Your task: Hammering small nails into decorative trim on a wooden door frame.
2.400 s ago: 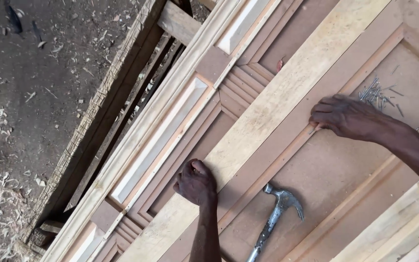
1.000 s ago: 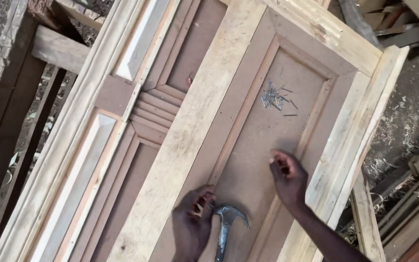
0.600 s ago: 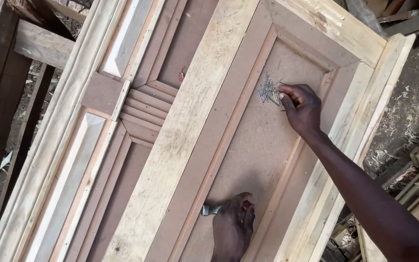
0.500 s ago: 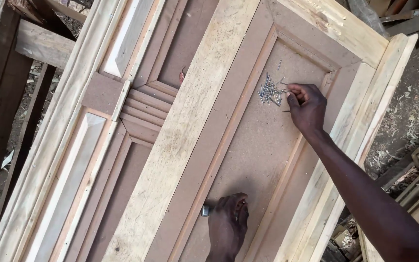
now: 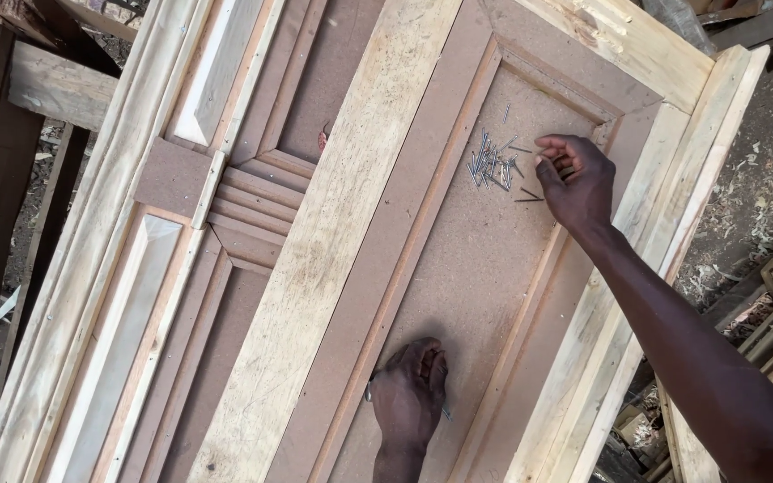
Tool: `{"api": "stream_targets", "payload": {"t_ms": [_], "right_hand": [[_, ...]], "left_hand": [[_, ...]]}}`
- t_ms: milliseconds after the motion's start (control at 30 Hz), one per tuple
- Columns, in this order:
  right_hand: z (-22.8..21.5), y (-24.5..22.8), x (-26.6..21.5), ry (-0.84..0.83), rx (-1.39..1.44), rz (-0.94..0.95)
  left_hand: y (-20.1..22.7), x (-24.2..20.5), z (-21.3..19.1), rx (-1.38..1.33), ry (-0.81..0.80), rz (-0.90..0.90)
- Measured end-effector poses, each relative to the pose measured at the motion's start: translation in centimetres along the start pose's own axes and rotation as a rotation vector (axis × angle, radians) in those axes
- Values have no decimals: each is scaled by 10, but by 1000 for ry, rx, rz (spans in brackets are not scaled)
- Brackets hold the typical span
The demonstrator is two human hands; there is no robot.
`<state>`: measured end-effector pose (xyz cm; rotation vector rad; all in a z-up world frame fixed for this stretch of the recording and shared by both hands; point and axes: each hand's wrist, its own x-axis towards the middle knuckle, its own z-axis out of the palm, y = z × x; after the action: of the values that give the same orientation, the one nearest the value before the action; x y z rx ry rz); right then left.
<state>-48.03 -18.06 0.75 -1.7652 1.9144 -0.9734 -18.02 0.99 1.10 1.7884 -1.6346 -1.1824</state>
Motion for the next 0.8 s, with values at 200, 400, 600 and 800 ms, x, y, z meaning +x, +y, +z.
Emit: {"api": "stream_targets", "payload": {"t_ms": [200, 400, 600, 800], "right_hand": [[14, -3, 20, -16, 5, -152], [19, 28, 30, -58, -156, -217], [8, 27, 31, -33, 99, 44], [0, 26, -4, -13, -38, -107]], "left_hand": [[4, 4, 1, -34, -18, -58], [6, 4, -2, -63, -37, -55], [4, 3, -2, -91, -41, -56], [5, 2, -3, -114, -37, -55]]}}
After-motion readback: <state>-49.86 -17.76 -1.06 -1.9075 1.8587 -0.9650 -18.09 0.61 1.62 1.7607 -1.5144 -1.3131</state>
